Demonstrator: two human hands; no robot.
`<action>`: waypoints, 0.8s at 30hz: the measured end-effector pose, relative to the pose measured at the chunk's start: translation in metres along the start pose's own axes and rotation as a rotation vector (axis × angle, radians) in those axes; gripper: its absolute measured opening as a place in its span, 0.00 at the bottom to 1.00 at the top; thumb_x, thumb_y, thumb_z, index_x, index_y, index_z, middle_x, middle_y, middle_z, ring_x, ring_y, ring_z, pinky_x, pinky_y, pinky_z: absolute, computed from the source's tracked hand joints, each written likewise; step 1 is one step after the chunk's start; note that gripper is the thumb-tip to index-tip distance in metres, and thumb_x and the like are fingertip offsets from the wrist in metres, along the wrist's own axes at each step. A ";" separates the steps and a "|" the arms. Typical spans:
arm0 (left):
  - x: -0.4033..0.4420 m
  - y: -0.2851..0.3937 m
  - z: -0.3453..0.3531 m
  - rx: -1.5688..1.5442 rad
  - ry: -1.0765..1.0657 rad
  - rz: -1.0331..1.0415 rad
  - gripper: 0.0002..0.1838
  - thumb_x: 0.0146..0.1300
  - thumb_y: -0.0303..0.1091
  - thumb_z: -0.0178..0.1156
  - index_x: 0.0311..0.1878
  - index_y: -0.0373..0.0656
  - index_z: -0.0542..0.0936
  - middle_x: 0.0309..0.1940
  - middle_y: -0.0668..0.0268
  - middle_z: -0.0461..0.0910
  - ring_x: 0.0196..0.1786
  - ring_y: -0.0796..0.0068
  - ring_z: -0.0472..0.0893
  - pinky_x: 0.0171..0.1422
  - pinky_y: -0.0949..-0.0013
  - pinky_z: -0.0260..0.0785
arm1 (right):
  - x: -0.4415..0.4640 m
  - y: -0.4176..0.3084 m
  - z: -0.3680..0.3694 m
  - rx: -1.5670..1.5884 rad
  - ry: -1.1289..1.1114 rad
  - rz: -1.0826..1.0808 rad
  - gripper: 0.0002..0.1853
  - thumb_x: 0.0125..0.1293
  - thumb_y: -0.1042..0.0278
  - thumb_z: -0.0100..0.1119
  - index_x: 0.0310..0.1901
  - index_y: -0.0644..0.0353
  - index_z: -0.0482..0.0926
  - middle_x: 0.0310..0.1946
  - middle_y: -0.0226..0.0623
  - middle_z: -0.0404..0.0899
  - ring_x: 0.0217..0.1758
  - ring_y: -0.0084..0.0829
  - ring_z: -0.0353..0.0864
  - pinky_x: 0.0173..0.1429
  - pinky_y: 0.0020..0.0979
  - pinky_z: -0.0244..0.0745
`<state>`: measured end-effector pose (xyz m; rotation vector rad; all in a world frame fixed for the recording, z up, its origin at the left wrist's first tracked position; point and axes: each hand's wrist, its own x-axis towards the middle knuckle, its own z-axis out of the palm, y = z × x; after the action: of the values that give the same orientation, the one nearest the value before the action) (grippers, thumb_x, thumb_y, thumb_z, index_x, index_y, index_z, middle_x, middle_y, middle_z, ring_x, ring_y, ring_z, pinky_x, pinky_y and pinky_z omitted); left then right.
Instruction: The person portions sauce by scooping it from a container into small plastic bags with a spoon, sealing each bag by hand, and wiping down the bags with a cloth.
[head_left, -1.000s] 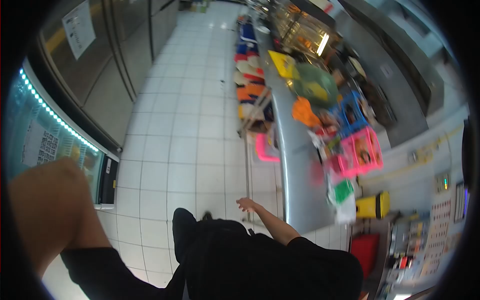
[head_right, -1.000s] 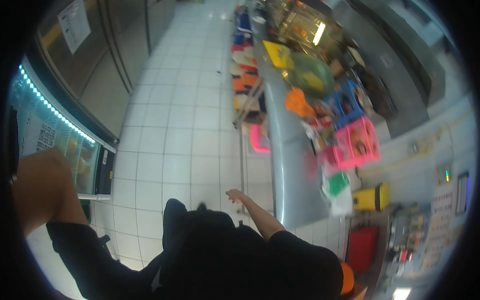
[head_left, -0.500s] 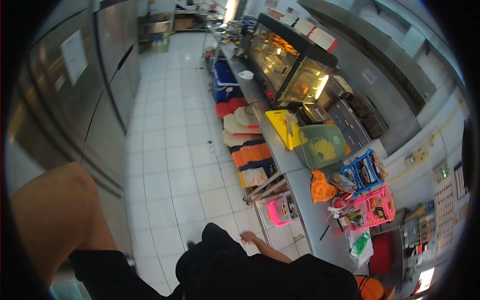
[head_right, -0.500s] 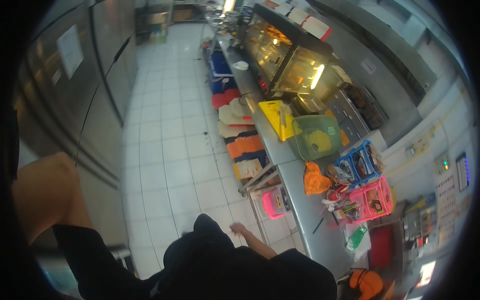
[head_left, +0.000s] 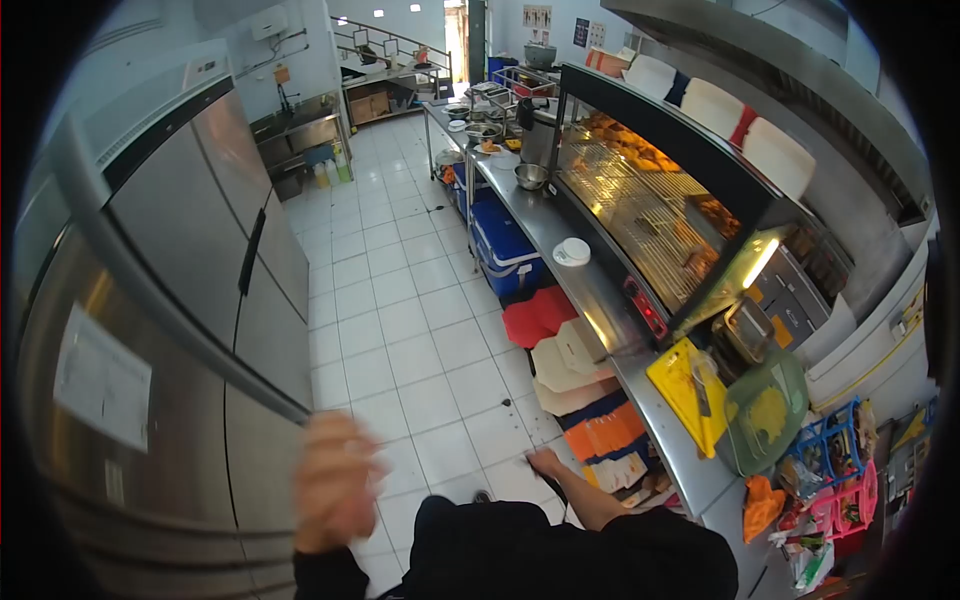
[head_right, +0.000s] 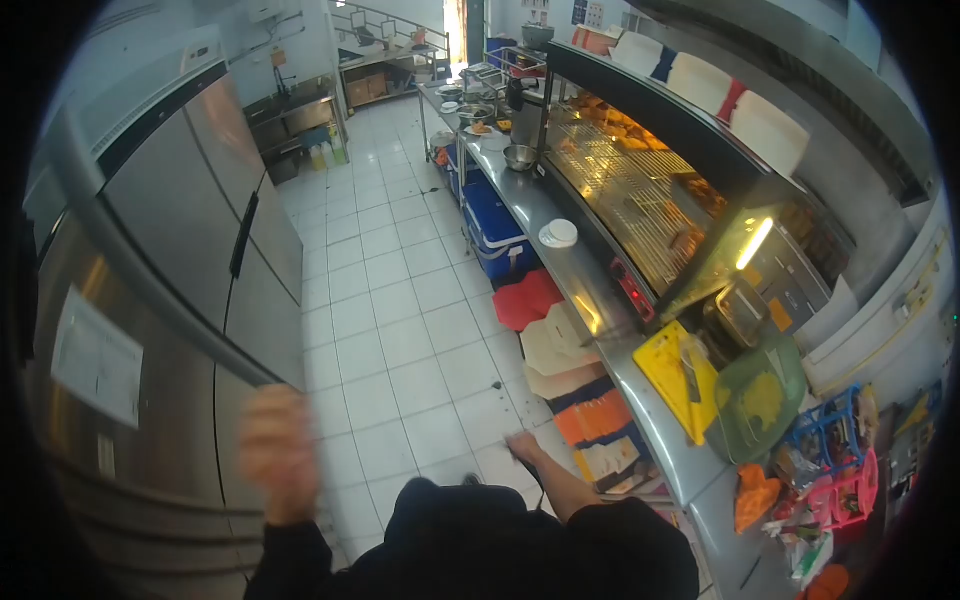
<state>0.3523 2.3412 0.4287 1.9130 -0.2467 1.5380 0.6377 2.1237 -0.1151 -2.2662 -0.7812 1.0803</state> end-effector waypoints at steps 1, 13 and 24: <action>-0.006 -0.059 0.014 -0.100 -0.080 -0.155 0.11 0.71 0.25 0.48 0.30 0.40 0.75 0.34 0.57 0.81 0.37 0.57 0.80 0.43 0.58 0.74 | 0.046 -0.076 -0.028 0.032 0.046 -0.125 0.33 0.73 0.42 0.51 0.20 0.64 0.81 0.14 0.43 0.79 0.20 0.36 0.82 0.33 0.41 0.78; -0.069 -0.624 0.046 -0.358 -0.397 -1.321 0.08 0.76 0.36 0.57 0.43 0.42 0.77 0.36 0.66 0.83 0.38 0.80 0.81 0.41 0.74 0.70 | 0.392 -0.430 -0.193 0.034 0.123 -0.555 0.14 0.74 0.64 0.54 0.50 0.63 0.82 0.42 0.53 0.86 0.48 0.48 0.85 0.53 0.46 0.77; 0.057 -1.120 0.064 -0.107 -1.062 -1.173 0.15 0.74 0.42 0.57 0.49 0.38 0.80 0.43 0.56 0.86 0.46 0.58 0.85 0.54 0.58 0.75 | 0.695 -0.259 -0.272 0.084 -0.055 0.769 0.20 0.66 0.60 0.49 0.50 0.66 0.82 0.37 0.45 0.87 0.34 0.41 0.87 0.34 0.44 0.81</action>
<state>1.0112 3.1722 0.0577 1.9743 0.3176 -0.2751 1.1461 2.7266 -0.1551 -2.5209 0.1638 1.4592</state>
